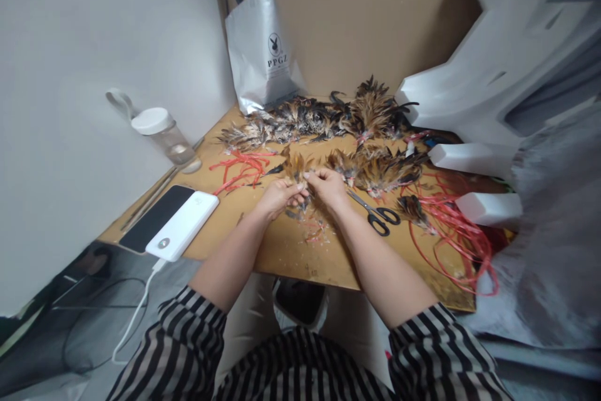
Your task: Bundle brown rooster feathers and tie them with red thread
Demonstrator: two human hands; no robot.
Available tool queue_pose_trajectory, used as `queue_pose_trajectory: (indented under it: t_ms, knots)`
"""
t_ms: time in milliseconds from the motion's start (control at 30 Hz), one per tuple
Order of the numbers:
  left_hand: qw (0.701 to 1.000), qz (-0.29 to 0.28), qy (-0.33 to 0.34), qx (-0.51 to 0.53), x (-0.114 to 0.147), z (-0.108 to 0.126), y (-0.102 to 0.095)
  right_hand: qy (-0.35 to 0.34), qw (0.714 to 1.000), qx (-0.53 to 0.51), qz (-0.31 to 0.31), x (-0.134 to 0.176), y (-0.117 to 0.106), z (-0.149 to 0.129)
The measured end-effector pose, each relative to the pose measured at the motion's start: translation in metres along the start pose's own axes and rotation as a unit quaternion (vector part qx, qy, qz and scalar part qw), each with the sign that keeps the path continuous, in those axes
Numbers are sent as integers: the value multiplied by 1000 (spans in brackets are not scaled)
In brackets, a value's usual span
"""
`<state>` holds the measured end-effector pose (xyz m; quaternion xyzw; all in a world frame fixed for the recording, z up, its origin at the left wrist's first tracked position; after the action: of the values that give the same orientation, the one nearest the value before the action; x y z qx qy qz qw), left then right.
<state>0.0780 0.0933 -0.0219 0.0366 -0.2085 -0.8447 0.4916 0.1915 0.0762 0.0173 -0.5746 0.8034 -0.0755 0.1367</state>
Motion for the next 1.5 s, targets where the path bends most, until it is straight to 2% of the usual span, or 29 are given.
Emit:
queue_pose_trajectory:
  t_ms: [133, 333, 533, 667, 767, 867, 967, 1233, 1500]
  knots:
    - [1000, -1, 19, -25, 0, 4, 2, 14, 998, -54, -13, 2, 5, 1]
    - [999, -3, 27, -17, 0, 5, 1, 58, 989, -119, -70, 7, 16, 3]
    - [999, -32, -13, 34, 1, -4, 4, 65, 984, -163, -33, 8, 15, 6]
    - [998, -42, -23, 34, 3, -4, 6, 73, 979, -183, -51, 9, 20, 8]
    - [999, -38, -13, -11, 4, -1, 6, 65, 982, -145, -101, 10, 22, 4]
    - [996, -48, -1, -79, 4, -1, 7, 27, 987, -52, -150, 12, 21, -5]
    - [988, -60, -3, -140, 3, -5, 8, -4, 985, 43, -166, 12, 18, -10]
    - [977, -90, -6, -191, 3, -9, 11, -27, 987, 62, -146, 11, 22, -9]
    - [991, -72, 14, -108, 7, 0, 19, -19, 989, 89, -114, 7, 11, -6]
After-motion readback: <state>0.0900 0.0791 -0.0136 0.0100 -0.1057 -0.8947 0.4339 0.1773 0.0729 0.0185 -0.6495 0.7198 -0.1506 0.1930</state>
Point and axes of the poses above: each hand's wrist, its own x-axis away from the middle knuckle, its own y-axis out of the palm, z = x × y, the point moved 10 cm from there along -x, towards the middle knuckle, and after that the axes turned 11 degrees about x, right-handed, at the moved point
